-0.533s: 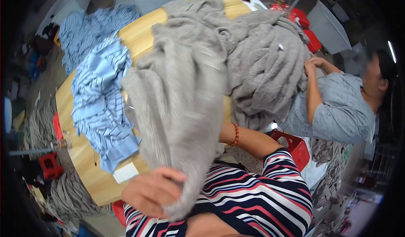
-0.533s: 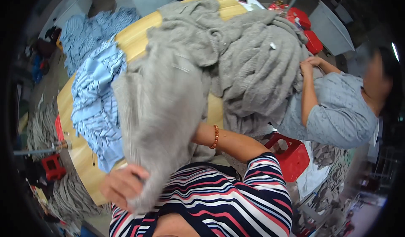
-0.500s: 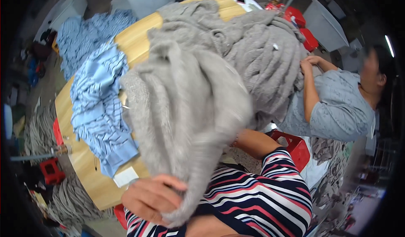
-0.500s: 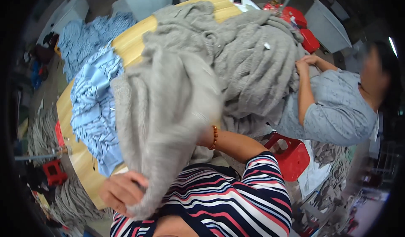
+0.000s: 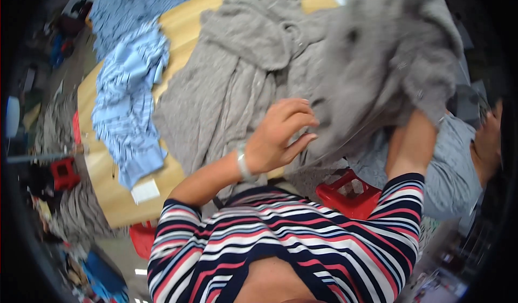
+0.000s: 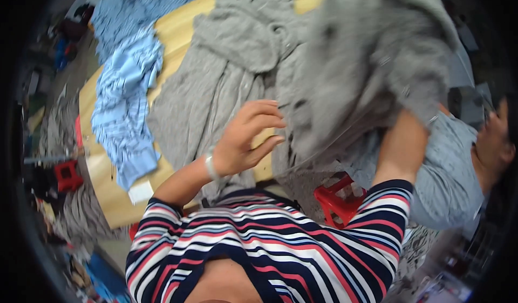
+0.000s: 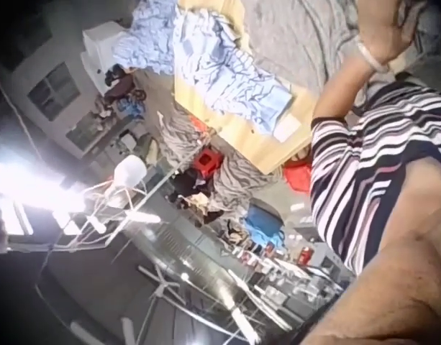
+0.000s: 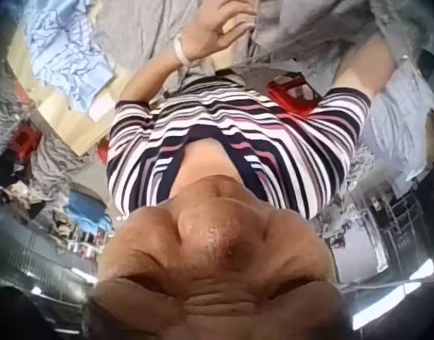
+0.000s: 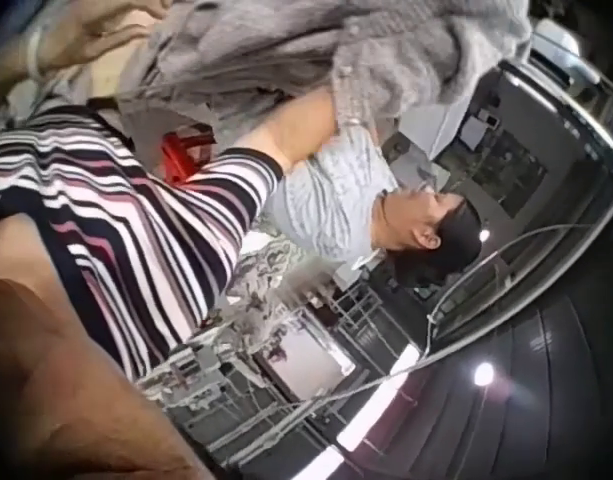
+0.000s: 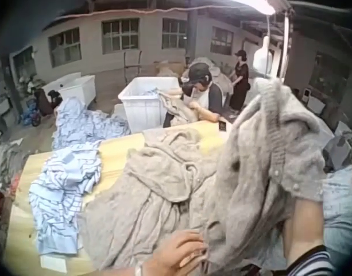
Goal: Trim loose threads or tags from gray and blue clothing items using scissors.
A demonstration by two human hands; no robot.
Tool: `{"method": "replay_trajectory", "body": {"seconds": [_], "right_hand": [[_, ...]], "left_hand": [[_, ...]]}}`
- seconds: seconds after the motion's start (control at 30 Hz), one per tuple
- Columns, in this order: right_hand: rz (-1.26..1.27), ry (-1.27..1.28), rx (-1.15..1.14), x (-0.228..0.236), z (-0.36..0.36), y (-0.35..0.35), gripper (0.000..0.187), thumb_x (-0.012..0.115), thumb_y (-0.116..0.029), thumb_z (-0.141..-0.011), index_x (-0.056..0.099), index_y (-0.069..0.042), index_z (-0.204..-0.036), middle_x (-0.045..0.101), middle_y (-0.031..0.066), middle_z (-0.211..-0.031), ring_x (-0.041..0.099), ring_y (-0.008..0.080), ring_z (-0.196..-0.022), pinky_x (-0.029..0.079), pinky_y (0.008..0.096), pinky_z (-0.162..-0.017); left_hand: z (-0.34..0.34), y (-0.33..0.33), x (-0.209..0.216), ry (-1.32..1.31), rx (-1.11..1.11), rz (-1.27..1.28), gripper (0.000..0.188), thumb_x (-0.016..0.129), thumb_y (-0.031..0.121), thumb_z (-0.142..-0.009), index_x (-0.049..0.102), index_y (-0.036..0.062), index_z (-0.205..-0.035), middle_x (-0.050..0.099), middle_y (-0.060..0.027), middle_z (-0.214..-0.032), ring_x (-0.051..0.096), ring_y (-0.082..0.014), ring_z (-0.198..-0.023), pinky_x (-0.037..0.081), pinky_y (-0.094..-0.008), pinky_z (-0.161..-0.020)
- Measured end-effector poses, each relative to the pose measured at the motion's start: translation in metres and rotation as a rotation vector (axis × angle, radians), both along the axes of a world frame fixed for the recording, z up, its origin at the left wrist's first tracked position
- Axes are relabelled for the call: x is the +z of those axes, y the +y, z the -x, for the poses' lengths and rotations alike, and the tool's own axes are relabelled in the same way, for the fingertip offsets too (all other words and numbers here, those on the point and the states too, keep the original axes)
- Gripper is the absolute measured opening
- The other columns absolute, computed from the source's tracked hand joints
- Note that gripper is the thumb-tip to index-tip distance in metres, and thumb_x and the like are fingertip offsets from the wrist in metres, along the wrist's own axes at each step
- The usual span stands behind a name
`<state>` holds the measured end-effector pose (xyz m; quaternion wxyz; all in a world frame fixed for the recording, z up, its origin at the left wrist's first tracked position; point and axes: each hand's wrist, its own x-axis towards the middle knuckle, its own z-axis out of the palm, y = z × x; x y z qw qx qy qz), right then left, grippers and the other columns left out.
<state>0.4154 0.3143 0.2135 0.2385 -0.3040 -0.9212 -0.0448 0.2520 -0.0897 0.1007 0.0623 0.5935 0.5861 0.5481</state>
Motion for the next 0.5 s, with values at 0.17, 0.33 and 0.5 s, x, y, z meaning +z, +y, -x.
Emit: {"method": "replay_trajectory", "body": {"seconds": [0.17,0.33,0.5], "right_hand": [[0.469,0.009,-0.203,-0.086,0.066,0.007,0.033,0.057,-0.028,-0.087,0.059,-0.001,-0.106,0.065,0.0178,-0.078,0.064,0.0325,-0.071,0.050,0.0405,-0.065],[0.114,0.054,-0.079,-0.131,0.073,-0.069,0.035,0.059,-0.027,-0.088,0.055,0.001,-0.108,0.065,0.0184,-0.079,0.066,0.0311,-0.073,0.049,0.0416,-0.071],[0.394,0.015,0.104,-0.110,0.086,-0.175,0.023,0.056,-0.017,-0.090,0.056,-0.001,-0.107,0.066,0.0126,-0.075,0.065,0.0276,-0.070,0.050,0.0375,-0.067]], "left_hand": [[-0.014,-0.036,-0.141,0.118,0.379,0.549,0.050,0.074,0.019,-0.071,0.053,0.0098,-0.116,0.046,-0.0182,-0.122,0.044,-0.0359,-0.117,0.038,-0.0456,-0.094],[0.014,-0.113,-0.225,0.214,0.693,0.815,0.060,0.071,0.025,-0.075,0.048,0.0108,-0.128,0.043,-0.0158,-0.133,0.040,-0.0348,-0.123,0.033,-0.0487,-0.098],[0.032,-0.113,-0.205,0.272,0.724,0.820,0.059,0.072,0.027,-0.075,0.049,0.0101,-0.127,0.050,-0.0113,-0.123,0.046,-0.0311,-0.111,0.035,-0.0422,-0.089]]}}
